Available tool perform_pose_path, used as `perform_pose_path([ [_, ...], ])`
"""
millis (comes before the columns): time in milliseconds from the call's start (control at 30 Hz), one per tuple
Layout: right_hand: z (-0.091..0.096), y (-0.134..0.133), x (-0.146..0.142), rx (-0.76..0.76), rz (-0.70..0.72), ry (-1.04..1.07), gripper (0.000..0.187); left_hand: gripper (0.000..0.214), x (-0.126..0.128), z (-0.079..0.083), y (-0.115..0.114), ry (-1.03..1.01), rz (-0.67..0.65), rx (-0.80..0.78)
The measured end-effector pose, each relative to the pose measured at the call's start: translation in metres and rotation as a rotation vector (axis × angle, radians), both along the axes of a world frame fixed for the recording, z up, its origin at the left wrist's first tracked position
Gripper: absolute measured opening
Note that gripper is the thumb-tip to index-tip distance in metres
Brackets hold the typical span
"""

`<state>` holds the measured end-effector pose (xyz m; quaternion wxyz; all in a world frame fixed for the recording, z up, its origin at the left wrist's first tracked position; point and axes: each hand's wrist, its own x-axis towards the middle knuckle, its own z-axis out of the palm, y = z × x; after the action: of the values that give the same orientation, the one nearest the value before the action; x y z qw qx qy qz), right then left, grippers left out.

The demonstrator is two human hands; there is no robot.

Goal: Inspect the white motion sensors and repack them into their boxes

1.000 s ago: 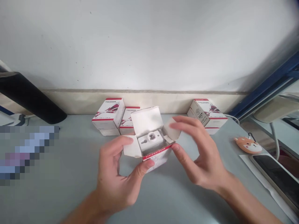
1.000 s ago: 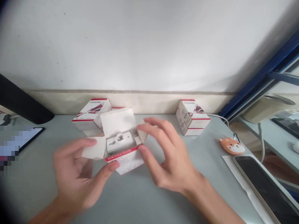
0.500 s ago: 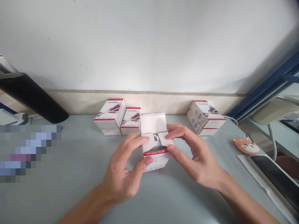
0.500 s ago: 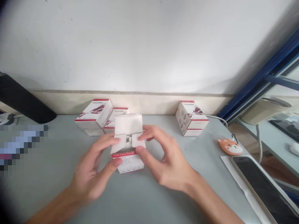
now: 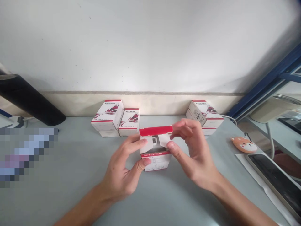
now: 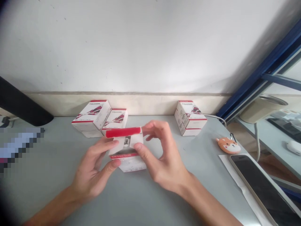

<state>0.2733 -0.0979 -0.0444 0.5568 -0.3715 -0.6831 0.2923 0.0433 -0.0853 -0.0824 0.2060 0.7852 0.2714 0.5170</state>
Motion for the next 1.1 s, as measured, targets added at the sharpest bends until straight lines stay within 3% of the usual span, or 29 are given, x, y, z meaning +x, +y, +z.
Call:
perform_pose_path([
  [100,-0.002,0.000,0.000,0.041,0.017,-0.079,0.041,0.054,0.000,0.003,0.001,0.018,-0.002,0.023],
  [233,0.001,0.001,0.001,0.099,0.028,-0.128,0.015,0.047,0.004,0.006,0.001,0.034,-0.009,0.019],
  [300,0.003,0.000,-0.001,0.110,0.021,-0.136,0.013,0.046,0.007,0.005,0.001,0.021,0.008,0.010],
  [500,0.000,0.000,-0.001,0.155,0.019,-0.155,0.020,0.072,0.009,-0.002,0.004,-0.085,-0.001,0.118],
  [633,-0.003,0.004,0.005,0.161,0.051,-0.174,0.016,0.058,0.004,-0.003,0.007,0.048,0.056,0.174],
  [833,-0.007,0.008,0.006,0.168,0.044,-0.169,0.009,0.047,0.006,-0.006,0.011,0.014,0.063,0.149],
  [900,-0.010,0.007,0.004,0.137,0.067,-0.203,0.029,0.039,0.008,-0.007,0.012,-0.064,0.116,0.090],
  [1000,-0.017,0.006,0.001,-0.042,0.132,-0.304,0.089,0.024,0.008,-0.005,0.018,-0.245,0.309,-0.136],
  [1033,-0.020,0.006,0.000,-0.108,0.155,-0.328,0.098,0.024,0.007,-0.004,0.020,-0.292,0.369,-0.225],
  [1100,-0.024,0.008,0.000,-0.179,0.188,-0.337,0.094,0.030,0.003,-0.002,0.025,-0.333,0.436,-0.370],
])
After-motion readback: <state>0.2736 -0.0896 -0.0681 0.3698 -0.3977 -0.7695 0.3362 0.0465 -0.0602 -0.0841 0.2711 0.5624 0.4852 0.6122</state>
